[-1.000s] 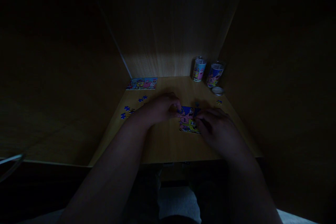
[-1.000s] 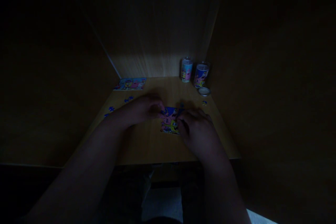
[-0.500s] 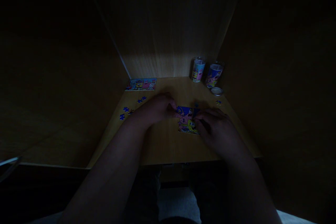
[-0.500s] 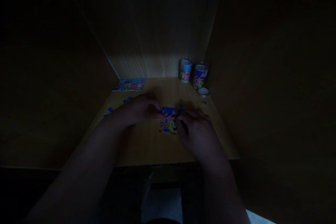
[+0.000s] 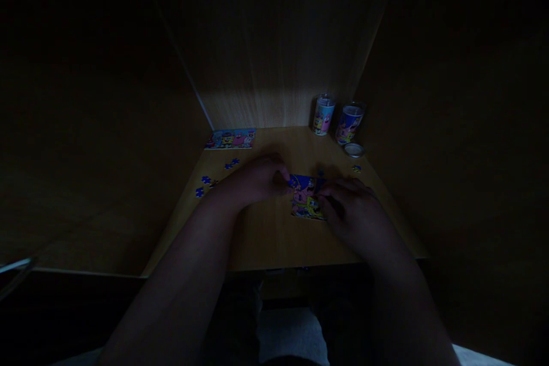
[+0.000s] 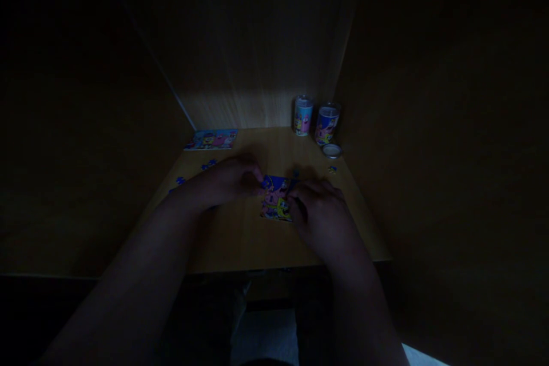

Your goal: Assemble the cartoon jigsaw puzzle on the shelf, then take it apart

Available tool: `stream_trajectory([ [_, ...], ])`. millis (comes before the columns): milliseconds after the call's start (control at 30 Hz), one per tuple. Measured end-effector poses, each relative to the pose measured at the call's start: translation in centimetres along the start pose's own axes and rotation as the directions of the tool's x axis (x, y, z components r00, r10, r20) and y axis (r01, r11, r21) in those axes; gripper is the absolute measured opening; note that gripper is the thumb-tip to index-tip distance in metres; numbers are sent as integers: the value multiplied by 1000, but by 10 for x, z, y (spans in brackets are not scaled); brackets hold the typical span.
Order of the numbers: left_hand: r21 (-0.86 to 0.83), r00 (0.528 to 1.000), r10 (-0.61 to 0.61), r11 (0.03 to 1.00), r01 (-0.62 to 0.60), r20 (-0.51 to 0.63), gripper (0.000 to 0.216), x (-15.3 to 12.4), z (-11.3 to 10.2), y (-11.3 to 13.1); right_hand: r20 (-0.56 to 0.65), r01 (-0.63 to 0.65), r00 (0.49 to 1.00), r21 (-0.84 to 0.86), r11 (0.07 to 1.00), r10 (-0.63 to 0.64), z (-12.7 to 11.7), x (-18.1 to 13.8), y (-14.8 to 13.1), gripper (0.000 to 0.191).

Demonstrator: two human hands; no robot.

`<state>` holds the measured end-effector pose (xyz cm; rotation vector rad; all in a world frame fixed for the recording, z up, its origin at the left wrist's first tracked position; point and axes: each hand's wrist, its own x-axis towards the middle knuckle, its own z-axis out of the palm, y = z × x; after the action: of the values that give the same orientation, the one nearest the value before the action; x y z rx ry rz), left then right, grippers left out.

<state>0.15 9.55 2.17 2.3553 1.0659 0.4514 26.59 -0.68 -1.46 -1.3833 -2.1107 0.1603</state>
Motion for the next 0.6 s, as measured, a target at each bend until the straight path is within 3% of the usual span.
stream_trajectory([
  [333, 13, 1000, -7, 1000, 6, 17, 15, -1, -2, 7, 14, 4, 1000, -7, 1000, -4, 0, 1, 2, 14],
  [600, 8, 995, 84, 996, -84, 51, 5, 1, -1, 8, 12, -6, 1000, 2, 1000, 6, 1, 0, 2, 14],
])
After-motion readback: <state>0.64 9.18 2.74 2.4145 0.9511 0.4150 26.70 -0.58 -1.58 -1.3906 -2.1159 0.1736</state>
